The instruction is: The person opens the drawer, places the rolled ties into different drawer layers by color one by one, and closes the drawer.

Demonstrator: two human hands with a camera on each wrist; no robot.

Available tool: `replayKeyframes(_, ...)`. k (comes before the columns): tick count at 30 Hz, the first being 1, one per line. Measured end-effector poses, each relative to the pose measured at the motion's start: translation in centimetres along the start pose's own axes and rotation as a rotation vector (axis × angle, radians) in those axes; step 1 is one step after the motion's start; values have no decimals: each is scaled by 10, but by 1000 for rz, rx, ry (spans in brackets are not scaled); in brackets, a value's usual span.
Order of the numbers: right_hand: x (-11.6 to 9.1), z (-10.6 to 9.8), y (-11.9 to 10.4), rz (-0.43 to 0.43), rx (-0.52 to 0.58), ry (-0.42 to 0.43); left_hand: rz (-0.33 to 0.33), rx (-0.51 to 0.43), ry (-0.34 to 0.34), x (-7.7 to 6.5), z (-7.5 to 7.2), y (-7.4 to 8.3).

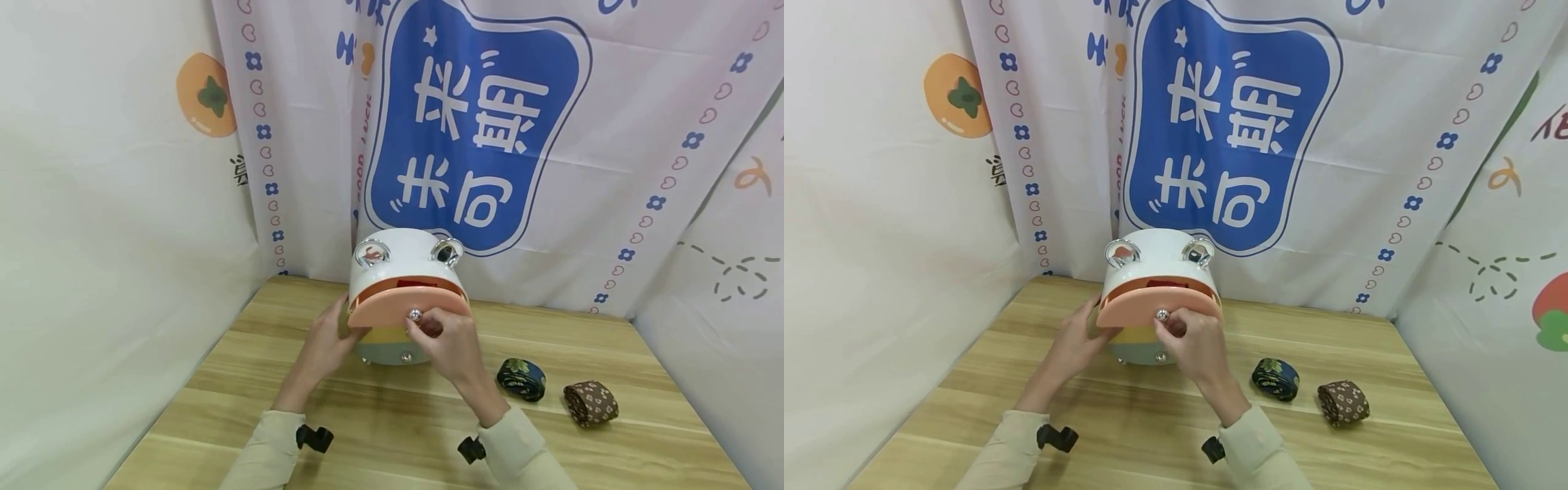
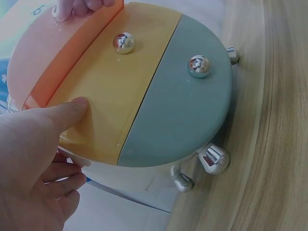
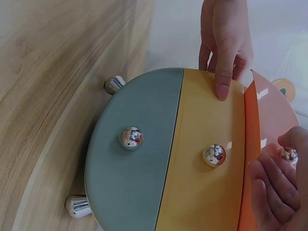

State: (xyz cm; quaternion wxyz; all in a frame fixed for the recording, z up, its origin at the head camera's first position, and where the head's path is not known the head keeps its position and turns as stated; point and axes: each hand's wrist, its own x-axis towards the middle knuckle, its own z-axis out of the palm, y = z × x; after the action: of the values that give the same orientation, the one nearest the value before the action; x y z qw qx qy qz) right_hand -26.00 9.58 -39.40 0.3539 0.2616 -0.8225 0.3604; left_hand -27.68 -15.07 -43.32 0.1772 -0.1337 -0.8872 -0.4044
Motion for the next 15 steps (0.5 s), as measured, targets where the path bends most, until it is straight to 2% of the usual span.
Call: replayKeyframes(15,9,9,10,60,44,0,16,-5,12,0,0,1)
